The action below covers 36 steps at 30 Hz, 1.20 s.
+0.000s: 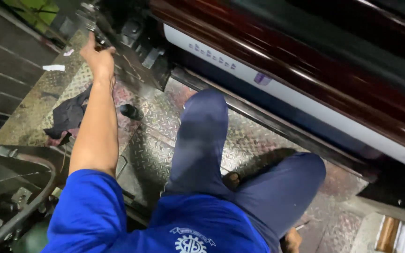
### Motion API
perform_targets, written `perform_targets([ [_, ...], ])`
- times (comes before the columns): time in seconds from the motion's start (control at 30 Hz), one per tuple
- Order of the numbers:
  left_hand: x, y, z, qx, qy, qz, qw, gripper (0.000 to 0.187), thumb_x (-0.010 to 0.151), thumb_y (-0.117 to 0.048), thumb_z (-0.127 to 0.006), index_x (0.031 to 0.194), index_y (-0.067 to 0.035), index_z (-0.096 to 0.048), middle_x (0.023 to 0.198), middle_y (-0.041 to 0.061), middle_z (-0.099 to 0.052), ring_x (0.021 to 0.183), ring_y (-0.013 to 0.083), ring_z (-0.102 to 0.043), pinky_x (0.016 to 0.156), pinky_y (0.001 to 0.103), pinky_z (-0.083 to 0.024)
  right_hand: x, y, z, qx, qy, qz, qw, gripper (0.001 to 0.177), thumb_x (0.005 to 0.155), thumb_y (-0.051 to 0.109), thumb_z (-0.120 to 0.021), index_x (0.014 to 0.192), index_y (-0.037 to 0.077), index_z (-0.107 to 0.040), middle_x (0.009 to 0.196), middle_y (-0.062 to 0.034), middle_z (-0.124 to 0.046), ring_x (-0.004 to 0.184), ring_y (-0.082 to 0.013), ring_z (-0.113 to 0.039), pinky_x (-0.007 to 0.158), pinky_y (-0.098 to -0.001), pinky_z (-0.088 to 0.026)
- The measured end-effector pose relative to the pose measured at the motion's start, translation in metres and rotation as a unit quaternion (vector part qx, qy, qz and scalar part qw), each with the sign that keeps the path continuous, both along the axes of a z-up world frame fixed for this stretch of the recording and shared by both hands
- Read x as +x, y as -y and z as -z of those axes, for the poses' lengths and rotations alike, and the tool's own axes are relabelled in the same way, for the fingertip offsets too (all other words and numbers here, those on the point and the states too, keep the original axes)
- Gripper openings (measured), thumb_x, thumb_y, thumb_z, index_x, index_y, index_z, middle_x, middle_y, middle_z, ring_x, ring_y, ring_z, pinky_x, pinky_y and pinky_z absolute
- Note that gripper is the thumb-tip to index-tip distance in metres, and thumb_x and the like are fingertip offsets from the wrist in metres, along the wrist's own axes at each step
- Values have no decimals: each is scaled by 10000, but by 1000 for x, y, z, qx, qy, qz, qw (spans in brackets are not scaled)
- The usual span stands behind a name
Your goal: The recorder is performing maintenance on an offset printing press, loosening fasteners to adjust or remove a metal printing plate.
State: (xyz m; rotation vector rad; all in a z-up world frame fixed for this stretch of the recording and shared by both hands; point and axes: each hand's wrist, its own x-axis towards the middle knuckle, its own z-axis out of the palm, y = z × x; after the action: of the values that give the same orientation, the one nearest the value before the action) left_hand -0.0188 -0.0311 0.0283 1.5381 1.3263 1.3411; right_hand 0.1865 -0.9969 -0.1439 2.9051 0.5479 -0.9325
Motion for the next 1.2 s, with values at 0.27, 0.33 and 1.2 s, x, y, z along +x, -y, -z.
perform_targets([
  [0.27,61,88,12,7,84,-47,995,962,666,40,-839,1487,-61,-346,1276,121,-432,929,190,-620,831,321,-571,17,-11,71,15,-28,58,998,404,942,426,-514,1143,140,-716,1063,-51,-745,987,-251,-688,771,-378,-524],
  [0.33,66,135,35,82,-65,50,993,324,832,-8,-728,1113,30,-572,997,112,-536,893,244,-587,803,376,-517,21,-14,103,12,-37,81,996,405,941,425,-512,1147,142,-717,1069,-46,-747,994,-247,-688,771,-373,-523],
  [1.2,-18,381,140,-632,295,210,685,386,981,-258,-637,1209,48,-693,1097,180,-760,939,278,-734,860,413,-608,76,16,107,77,32,427,901,960,1036,702,-409,1100,-217,-679,1073,-355,-711,1092,-465,-676,948,-511,-502],
])
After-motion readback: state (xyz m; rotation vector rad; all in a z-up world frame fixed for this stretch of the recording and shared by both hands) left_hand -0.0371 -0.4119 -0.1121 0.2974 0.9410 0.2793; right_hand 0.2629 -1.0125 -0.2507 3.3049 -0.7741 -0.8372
